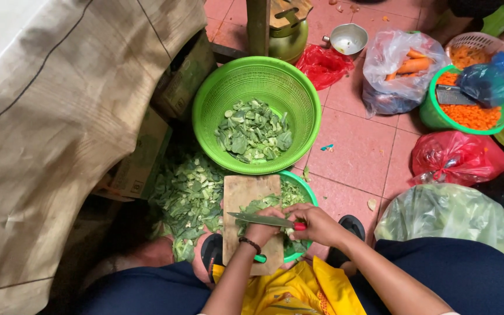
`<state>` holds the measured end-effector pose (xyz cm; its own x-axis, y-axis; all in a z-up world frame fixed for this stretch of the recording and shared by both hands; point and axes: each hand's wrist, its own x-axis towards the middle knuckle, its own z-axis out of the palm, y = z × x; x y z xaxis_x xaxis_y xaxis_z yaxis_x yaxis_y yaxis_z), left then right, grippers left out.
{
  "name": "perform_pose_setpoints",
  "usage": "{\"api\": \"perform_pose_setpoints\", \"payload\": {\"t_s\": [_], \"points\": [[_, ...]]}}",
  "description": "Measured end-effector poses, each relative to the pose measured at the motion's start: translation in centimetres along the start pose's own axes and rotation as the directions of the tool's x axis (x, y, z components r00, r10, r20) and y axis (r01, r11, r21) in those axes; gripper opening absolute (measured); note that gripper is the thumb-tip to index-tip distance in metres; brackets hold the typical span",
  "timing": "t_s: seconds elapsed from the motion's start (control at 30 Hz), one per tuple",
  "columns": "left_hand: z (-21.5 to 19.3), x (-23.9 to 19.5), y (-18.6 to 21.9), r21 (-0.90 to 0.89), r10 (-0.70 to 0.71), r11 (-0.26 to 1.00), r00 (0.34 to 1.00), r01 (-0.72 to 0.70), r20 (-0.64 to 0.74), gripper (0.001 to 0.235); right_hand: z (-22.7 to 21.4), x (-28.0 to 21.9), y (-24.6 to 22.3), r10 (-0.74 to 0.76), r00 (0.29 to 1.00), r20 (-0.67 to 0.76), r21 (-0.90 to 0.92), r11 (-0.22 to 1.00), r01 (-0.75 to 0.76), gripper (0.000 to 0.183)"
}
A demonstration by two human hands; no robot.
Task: Chopping green leafy vegetables on a cutting board.
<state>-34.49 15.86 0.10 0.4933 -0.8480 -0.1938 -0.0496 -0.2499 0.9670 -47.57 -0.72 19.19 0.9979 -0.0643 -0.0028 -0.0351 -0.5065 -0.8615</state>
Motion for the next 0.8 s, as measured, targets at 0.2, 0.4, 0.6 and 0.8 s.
{"api": "perform_pose_setpoints", "payload": {"t_s": [0.2,0.4,0.6,0.8], "points": [[-2.2,1.2,3.6,-0.188,-0.241,0.957,0.966,0.22,-0.093,0.017,0.5,-0.2,0.8,0.473,0.879,-0.062,0.022,0.881,-0.472,0.031],[-3.9,-0.3,11.7,0.637,0.24,0.77,0.904,0.045,-0.354,0.03,1.4,-0.3,2.8,0.485,0.844,-0.23,0.268,0.865,-0.424,0.047],[-5.7,1.0,9.2,0.54,0.303,0.841,0.853,-0.029,-0.426,0.014,1.7,0.4,4.4,0.636,0.767,-0.082,0.41,0.723,-0.556,0.046],[-6.5,1.1,12.1,-0.164,-0.082,0.986,0.939,0.028,-0.335,0.011,1.3,2.3,0.7,0.442,0.895,-0.056,0.49,0.793,-0.361,0.054]]}}
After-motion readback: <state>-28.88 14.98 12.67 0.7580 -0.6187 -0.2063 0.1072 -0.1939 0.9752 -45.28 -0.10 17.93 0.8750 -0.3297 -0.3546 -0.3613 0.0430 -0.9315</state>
